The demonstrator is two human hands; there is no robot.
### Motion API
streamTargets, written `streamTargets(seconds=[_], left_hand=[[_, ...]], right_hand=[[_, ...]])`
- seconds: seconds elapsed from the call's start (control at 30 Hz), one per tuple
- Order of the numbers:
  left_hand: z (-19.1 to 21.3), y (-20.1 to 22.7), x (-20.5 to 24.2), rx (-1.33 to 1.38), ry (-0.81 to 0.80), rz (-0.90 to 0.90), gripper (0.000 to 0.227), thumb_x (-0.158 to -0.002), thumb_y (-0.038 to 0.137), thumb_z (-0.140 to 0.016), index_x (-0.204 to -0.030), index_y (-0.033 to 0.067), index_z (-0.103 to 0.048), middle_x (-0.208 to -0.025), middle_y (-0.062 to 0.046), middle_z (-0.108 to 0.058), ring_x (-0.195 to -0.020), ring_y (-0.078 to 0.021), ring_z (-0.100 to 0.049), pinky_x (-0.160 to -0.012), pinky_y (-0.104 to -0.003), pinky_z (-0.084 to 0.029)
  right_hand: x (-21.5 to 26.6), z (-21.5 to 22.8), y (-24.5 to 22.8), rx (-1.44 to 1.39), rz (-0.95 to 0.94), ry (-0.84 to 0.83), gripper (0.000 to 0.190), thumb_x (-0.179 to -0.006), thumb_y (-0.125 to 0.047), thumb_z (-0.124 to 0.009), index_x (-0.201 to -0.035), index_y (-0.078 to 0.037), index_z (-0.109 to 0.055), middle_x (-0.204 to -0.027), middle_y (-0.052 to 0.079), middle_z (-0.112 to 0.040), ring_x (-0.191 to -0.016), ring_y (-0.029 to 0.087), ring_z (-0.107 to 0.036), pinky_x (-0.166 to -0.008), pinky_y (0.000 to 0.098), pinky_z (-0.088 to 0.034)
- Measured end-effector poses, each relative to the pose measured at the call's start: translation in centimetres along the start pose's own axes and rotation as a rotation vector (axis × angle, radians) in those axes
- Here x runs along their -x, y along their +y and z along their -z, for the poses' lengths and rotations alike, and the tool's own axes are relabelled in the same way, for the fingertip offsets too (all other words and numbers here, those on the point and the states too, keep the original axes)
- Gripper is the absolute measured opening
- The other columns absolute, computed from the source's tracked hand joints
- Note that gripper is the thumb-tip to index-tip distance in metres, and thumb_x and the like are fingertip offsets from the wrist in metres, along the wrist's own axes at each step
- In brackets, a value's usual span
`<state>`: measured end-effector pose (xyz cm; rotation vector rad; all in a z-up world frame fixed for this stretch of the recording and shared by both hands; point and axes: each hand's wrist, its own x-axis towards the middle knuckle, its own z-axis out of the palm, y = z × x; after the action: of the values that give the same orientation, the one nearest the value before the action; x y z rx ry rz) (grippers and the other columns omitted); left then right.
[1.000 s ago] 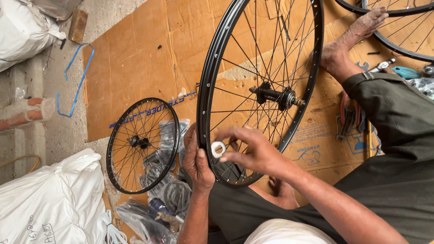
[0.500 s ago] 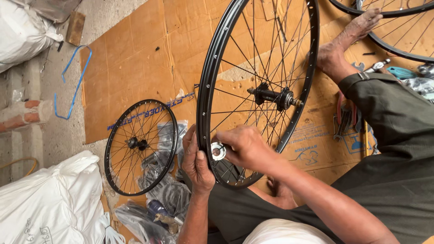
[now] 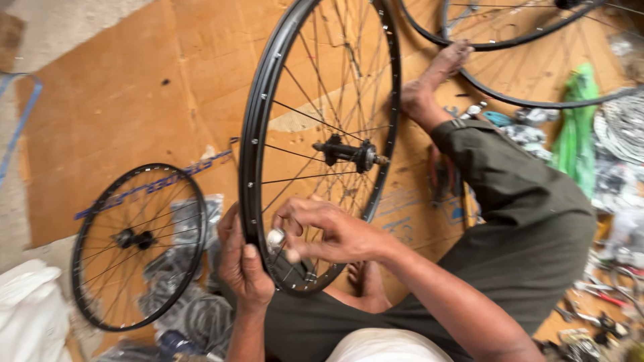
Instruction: The person sits on the floor and installs a black rim strip into a bicycle wheel rim by hand. They rotate the wheel to feed the strip into the rim channel, ensuring it covers the spoke holes. The person works on a single wheel while other bicycle parts are visible nearby.
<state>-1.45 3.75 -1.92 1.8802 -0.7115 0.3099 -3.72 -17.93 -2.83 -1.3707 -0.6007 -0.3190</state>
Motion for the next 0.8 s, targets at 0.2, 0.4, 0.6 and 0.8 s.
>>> streamTargets(seconds=[0.2,0.4,0.6,0.8], left_hand=[[-0.3,0.1,0.2,0.013,-0.014,-0.025,0.043,-0.115,0.031,-0.047,-0.149,0.005,-0.055,-0.151,-0.017,-0.051,-0.139,-0.0253,-0.054,-0.113,-0.039,-0.051],[-0.6,0.6,0.6,0.06,-0.03,0.022,0.044,-0.114,0.032,-0.048,-0.149,0.005,-0.054,-0.151,-0.017,-0.05,-0.139,-0.024,-0.053,-0.11,-0.036,-0.051],[-0.9,1.0,0.0,0.116,-0.051,-0.021,0.04,-0.116,0.031,-0.049,-0.15,0.0105,-0.056,-0.152,-0.015,-0.051,-0.141,-0.0238,-0.051,-0.113,-0.036,-0.05],[-1.1,1.9,0.4,0.124,-0.087,-0.015,0.042,-0.114,0.03,-0.05,-0.151,0.011,-0.053,-0.155,-0.018,-0.049,-0.142,-0.0279,-0.051,-0.113,-0.038,-0.048]], right_hand=[[-0.4,-1.7,1.0,0.327,-0.112,-0.033,0.036,-0.079,-0.015,-0.079,-0.113,-0.01,-0.066,-0.102,0.005,-0.068,-0.095,0.026,-0.069,-0.081,0.0373,-0.051],[0.8,-1.3,1.0,0.186,-0.22,-0.009,0.029,-0.088,-0.021,-0.079,-0.109,-0.01,-0.063,-0.103,0.005,-0.069,-0.092,0.022,-0.068,-0.081,0.0334,-0.05],[0.0,0.0,-0.9,0.225,-0.058,-0.072,0.039,-0.076,-0.019,-0.084,-0.107,-0.008,-0.064,-0.1,0.009,-0.069,-0.093,0.026,-0.067,-0.083,0.0391,-0.045],[0.7,-3.1,1.0,0.398,-0.194,0.225,0.032,-0.082,-0.014,-0.084,-0.109,-0.004,-0.07,-0.097,0.005,-0.072,-0.084,0.021,-0.067,-0.078,0.0318,-0.046]])
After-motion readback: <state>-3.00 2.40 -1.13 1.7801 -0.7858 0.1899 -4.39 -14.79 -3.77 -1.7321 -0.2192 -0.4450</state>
